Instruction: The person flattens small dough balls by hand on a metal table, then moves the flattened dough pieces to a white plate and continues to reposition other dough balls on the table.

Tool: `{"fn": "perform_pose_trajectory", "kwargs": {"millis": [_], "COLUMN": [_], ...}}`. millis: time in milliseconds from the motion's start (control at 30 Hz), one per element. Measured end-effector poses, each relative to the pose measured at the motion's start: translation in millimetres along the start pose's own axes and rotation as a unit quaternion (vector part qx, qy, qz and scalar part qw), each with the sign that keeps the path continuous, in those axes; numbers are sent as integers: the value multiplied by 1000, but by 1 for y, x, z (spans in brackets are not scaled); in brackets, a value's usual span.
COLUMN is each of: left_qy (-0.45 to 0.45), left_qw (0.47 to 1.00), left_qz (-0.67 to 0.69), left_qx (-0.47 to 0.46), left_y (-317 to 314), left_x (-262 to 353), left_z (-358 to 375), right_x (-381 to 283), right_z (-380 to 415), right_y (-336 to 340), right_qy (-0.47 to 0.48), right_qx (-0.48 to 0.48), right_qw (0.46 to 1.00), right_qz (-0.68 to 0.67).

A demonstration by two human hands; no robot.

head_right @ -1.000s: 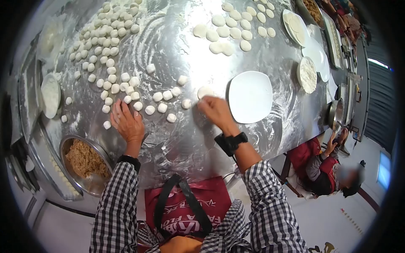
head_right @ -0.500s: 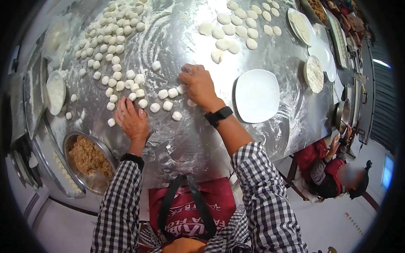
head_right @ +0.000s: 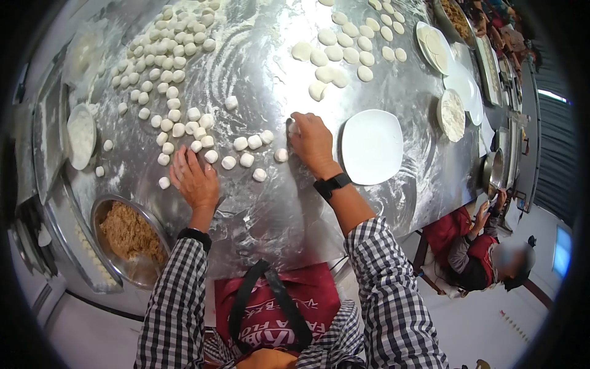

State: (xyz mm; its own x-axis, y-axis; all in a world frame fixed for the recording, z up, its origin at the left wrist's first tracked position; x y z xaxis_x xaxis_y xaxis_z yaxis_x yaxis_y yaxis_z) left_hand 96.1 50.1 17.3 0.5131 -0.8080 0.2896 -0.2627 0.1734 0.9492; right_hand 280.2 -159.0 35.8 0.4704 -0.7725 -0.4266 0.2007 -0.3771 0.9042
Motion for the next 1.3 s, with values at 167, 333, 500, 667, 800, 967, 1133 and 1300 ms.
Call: {"fn": "perform_pose_trajectory", "kwargs": {"millis": [167,333,500,667,800,967,1133,1300], "left_qy": [-7,-9,-5,-1,-1,2,-11,-27], "left_qw": [1000,1000,1000,1000,1000,1000,1000,1000], "left_qz": [-4,-3,3,4,6,0,2,5], "left_qx": [2,7,-3,-6,-12,-26,-19,-9], "left_y": [-1,1,-1,-2,0,-1,0,3], "left_x": [0,2,0,0,1,1,3,5], "left_z": [1,1,1,1,1,-1,-3,-3], "right_x": [11,14,11,-19,-30,-29,-28,-29], "right_z": [11,13,9,-24,-28,-27,-29,-29], "right_y": [1,-5,4,0,-33,-38,-42,-41], "right_qy": [-54,-41,-57,89,78,75,63,62], "right_qx": [-38,-73,-74,50,-24,-39,-59,-61], "right_qw": [997,995,994,995,989,984,984,984], "right_qz": [-25,-50,58,3,126,158,155,155]}}
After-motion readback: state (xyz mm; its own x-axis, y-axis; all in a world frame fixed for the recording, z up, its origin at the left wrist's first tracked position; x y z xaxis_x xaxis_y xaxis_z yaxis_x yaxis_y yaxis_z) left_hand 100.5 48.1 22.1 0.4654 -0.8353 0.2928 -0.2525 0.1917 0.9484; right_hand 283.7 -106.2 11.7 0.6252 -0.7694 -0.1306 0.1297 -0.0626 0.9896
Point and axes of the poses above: each hand's wrist, its own z-axis away from the middle knuckle, its own y-axis out of the back of the hand, x = y × z, the point moved 10 cm from there along -z, towards the middle knuckle, and after that the axes turned 6 degrees about z, right-handed, at the moved point
